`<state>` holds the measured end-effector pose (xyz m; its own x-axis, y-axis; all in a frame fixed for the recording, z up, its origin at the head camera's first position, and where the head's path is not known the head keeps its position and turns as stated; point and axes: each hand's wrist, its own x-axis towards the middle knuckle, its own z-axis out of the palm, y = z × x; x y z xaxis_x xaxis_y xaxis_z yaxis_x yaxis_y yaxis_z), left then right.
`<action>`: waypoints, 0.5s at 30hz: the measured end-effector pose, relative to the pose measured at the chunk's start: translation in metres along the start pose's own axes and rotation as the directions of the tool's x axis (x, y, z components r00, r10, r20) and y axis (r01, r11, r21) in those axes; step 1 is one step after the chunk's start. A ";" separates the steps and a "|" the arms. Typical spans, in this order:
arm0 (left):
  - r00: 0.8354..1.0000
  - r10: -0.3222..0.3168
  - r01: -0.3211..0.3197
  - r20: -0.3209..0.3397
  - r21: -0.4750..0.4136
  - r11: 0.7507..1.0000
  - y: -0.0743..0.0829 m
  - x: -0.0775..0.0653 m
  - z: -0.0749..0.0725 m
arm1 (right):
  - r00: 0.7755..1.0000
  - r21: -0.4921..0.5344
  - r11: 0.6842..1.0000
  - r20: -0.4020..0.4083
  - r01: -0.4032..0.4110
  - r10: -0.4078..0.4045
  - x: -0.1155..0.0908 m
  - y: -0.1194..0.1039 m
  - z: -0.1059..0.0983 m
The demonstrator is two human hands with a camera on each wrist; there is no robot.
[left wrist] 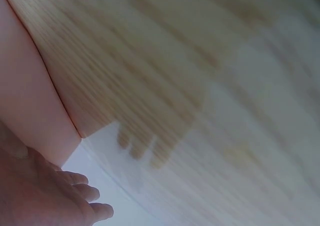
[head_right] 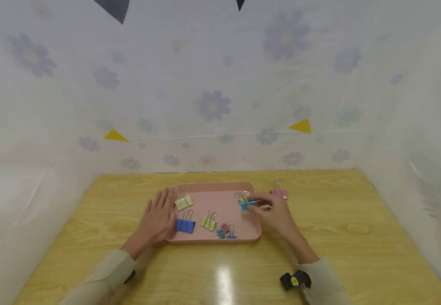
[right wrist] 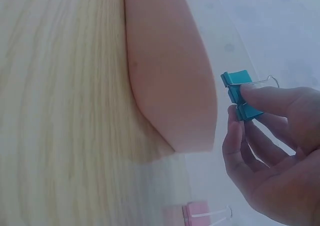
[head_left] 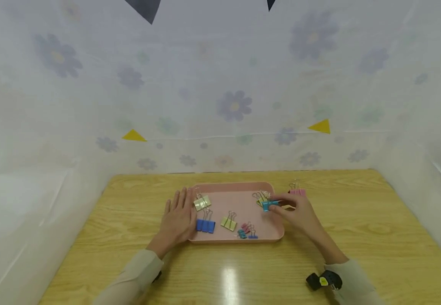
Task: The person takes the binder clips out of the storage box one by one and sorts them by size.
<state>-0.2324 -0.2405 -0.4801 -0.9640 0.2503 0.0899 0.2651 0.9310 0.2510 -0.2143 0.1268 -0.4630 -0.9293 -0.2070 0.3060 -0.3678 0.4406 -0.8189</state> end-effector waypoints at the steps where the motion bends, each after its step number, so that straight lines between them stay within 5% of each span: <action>1: 1.000 0.000 0.000 0.002 -0.001 1.000 0.000 0.000 0.000 | 1.000 -0.008 1.000 -0.006 0.001 -0.001 -0.002 0.001 -0.003; 15: 1.000 -0.011 0.011 0.002 0.004 1.000 -0.001 0.000 0.002 | 0.995 -0.086 0.993 -0.071 -0.076 0.070 -0.022 0.020 -0.040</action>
<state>-0.2328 -0.2405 -0.4823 -0.9668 0.2406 0.0856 0.2546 0.9348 0.2477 -0.2023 0.1755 -0.4665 -0.9529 -0.1128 0.2816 -0.2976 0.5285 -0.7950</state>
